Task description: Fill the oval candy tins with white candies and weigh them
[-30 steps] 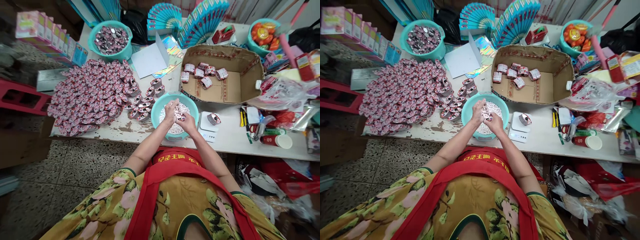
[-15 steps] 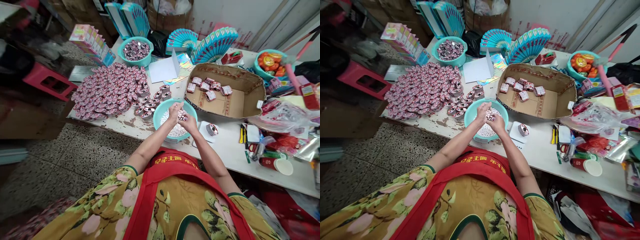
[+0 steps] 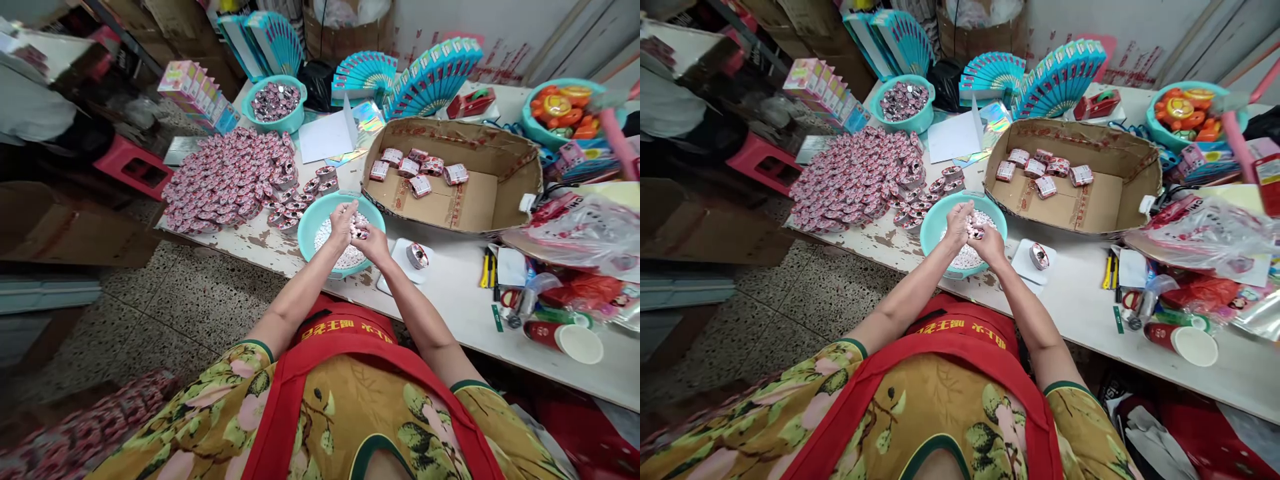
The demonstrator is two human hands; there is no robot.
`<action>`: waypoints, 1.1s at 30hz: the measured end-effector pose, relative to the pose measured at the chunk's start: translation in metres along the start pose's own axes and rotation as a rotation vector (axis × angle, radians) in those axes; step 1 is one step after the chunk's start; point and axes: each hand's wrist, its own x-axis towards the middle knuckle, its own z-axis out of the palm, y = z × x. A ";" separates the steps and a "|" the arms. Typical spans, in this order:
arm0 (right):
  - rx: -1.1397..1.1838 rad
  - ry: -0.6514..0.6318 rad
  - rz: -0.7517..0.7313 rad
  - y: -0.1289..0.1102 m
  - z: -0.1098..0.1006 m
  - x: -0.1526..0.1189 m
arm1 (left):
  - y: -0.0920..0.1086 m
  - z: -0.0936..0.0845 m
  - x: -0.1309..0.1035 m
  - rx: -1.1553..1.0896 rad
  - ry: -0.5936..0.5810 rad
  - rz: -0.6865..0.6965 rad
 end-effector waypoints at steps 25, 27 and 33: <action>0.547 0.069 -0.106 0.016 0.026 0.024 | 0.023 -0.002 0.027 -0.035 -0.094 -0.120; 0.609 0.063 -0.074 0.020 0.027 0.023 | 0.029 -0.013 0.040 -0.088 -0.069 -0.169; 0.685 0.085 0.062 0.034 0.014 -0.008 | 0.008 -0.062 0.063 0.241 0.041 -0.564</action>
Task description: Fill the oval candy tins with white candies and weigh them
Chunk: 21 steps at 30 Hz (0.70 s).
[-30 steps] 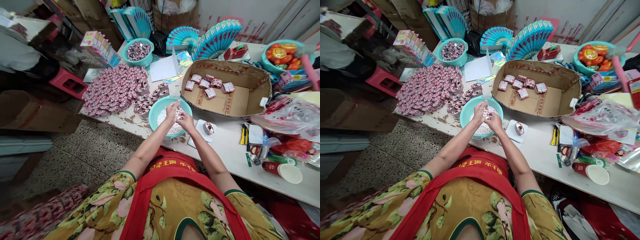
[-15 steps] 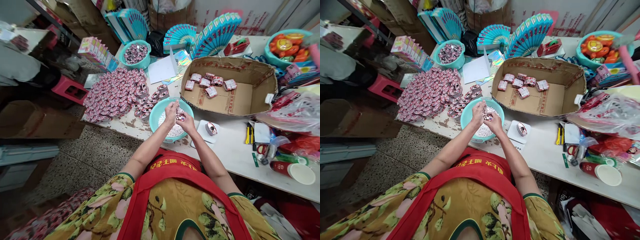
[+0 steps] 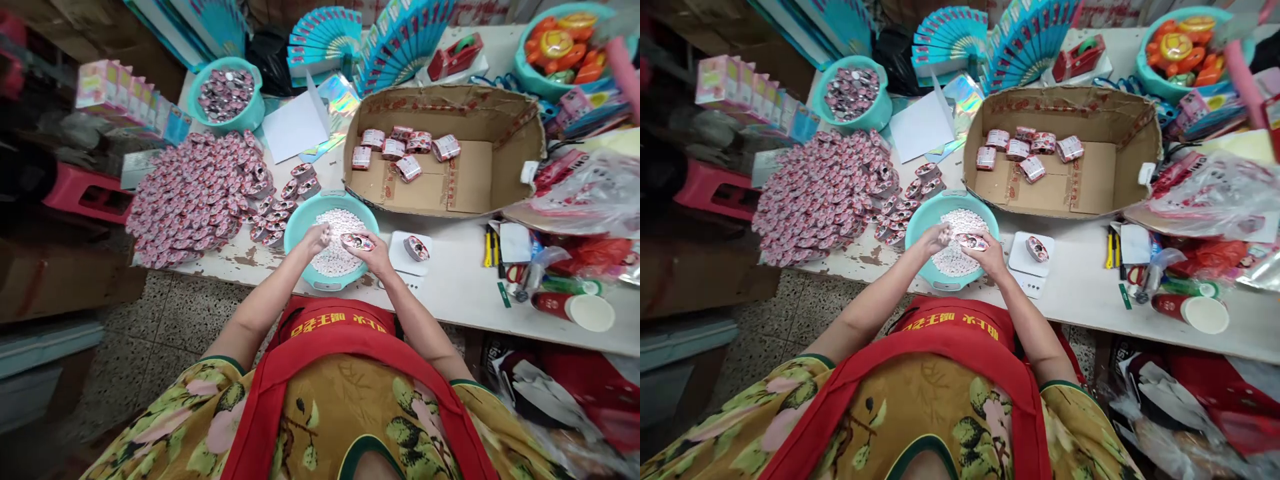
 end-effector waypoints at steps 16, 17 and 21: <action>0.081 0.947 0.213 0.063 -0.159 -0.160 | -0.108 0.188 0.007 1.121 -0.566 0.577; 0.090 0.972 0.217 0.068 -0.161 -0.166 | -0.114 0.194 0.011 1.164 -0.561 0.596; 0.127 1.012 0.233 0.087 -0.165 -0.182 | -0.124 0.198 0.021 1.234 -0.546 0.615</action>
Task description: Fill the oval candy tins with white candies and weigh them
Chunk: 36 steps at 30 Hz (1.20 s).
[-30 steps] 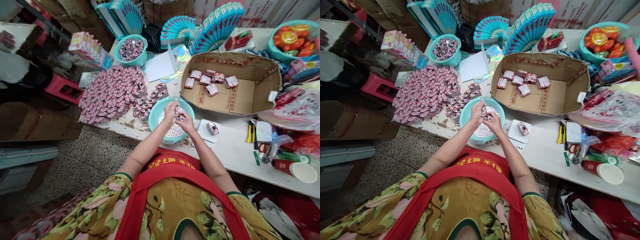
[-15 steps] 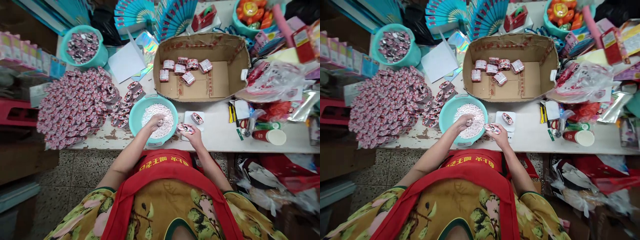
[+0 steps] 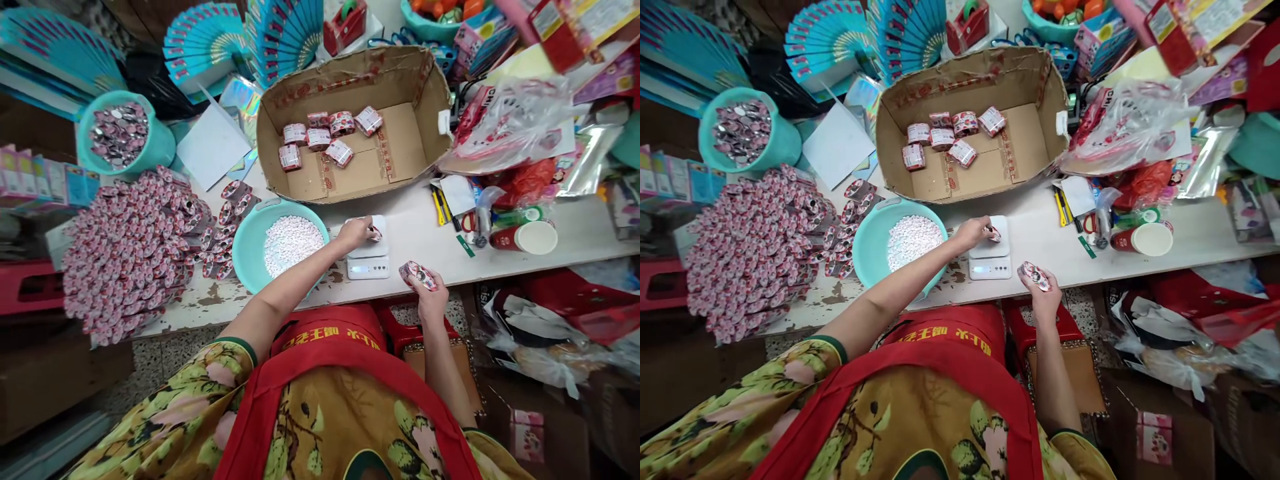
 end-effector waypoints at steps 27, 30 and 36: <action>0.119 0.024 -0.012 0.003 0.011 0.010 | -0.049 -0.090 -0.102 -0.894 0.101 -0.512; 0.123 0.022 -0.007 0.005 0.014 0.010 | -0.033 -0.067 -0.084 -0.778 0.036 -0.451; 0.116 0.040 0.017 0.014 0.013 0.009 | -0.012 -0.026 -0.037 -0.342 -0.009 -0.173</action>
